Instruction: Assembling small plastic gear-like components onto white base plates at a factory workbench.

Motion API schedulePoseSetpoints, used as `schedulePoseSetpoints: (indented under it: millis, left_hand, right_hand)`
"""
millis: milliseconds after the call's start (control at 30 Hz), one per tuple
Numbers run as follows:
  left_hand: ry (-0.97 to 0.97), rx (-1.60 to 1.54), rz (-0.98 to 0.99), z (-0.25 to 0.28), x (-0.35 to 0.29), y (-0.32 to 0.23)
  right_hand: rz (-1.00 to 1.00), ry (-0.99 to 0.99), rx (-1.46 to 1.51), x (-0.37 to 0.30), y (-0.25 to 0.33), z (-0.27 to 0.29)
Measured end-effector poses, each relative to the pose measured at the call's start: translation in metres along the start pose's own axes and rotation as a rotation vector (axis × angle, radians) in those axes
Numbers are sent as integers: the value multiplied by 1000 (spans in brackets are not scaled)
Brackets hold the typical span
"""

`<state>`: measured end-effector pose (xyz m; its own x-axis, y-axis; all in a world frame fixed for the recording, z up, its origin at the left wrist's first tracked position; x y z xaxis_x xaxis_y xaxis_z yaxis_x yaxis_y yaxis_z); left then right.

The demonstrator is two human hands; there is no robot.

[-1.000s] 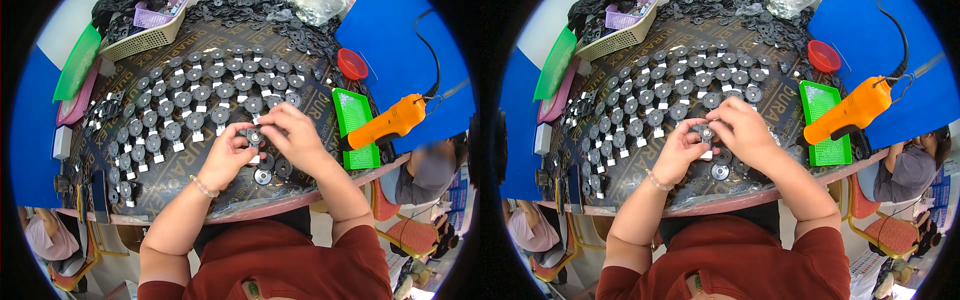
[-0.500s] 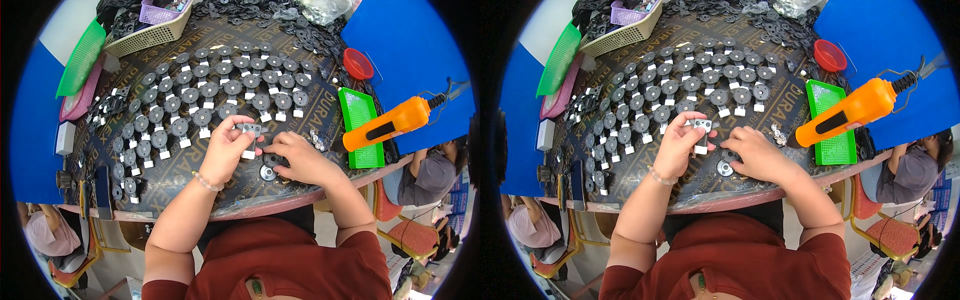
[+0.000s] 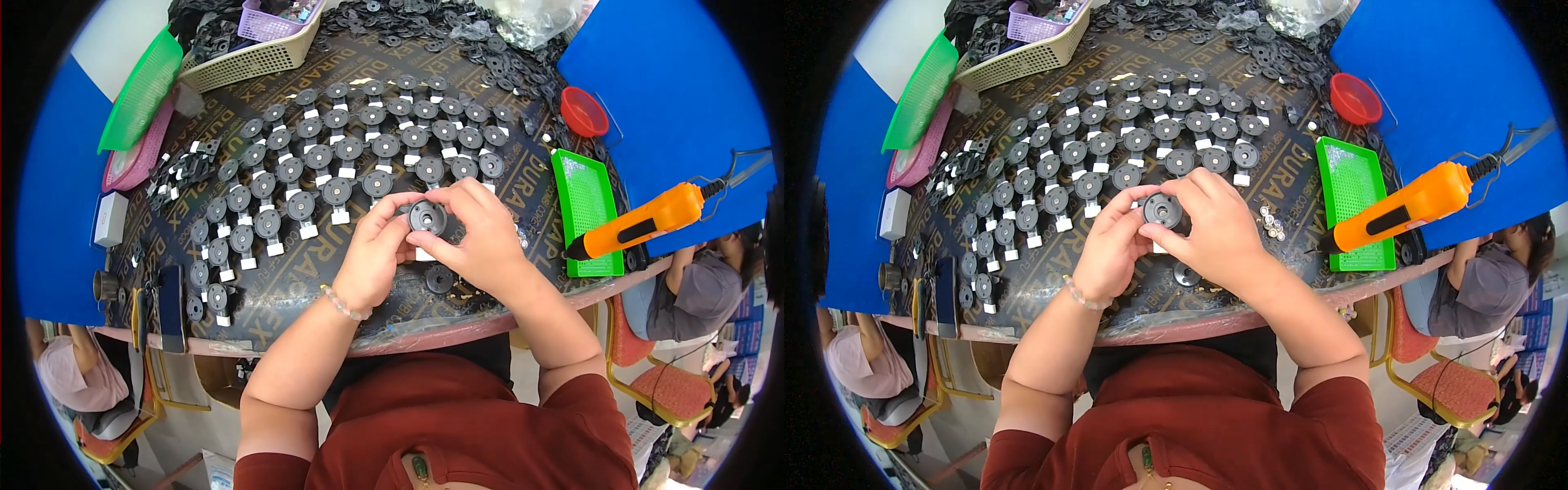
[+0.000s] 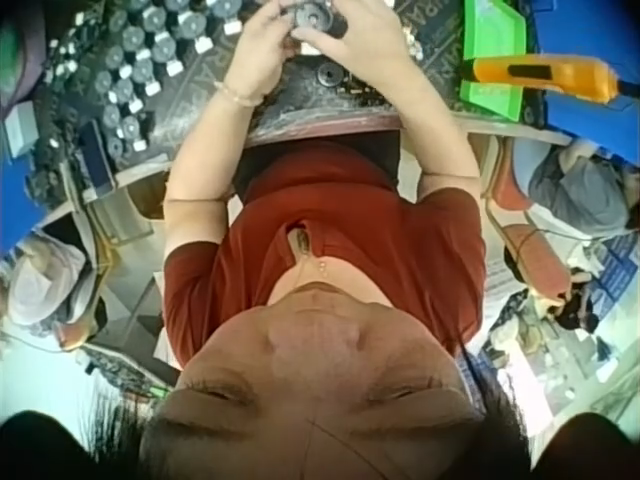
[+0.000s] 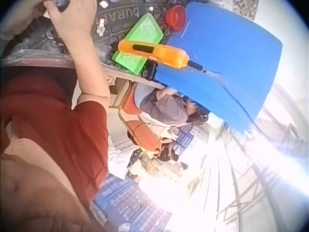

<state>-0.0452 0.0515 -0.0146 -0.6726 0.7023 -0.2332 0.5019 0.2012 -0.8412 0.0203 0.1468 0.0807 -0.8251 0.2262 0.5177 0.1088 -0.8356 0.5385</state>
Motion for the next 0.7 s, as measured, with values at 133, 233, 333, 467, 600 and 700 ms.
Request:
schedulePoseSetpoints:
  millis: [133, 233, 333, 467, 600, 700]
  left_hand:
    - [-2, 27, -47, 2, -14, -12]
    - [-5, 30, -61, 9, -33, -20]
    - [-68, 68, -102, 28, -52, -26]
    - [-172, 163, -219, 57, -84, -37]
    - [-274, 178, -266, 89, -114, -39]
    - [-333, 149, -272, 109, -131, -40]
  right_hand:
    - [121, -36, -59, 3, 19, 6]
    - [183, 25, -31, 3, 37, 1]
    - [205, 77, 29, -1, 51, -17]
    - [250, 107, 62, -4, 81, -42]
    - [307, 193, 163, 0, 109, -71]
    - [342, 260, 186, 0, 125, -92]
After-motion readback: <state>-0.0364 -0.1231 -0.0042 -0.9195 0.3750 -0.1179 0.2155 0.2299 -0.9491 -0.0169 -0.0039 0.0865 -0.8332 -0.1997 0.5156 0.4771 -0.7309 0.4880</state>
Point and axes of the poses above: each hand's wrist, its own x-axis towards the middle knuckle, its own z-axis out of the back of the hand, y = z × x, the point moved 9 cm from there along x, towards the middle knuckle, and after that the axes turned 5 degrees about -y, right-handed, at the moved point
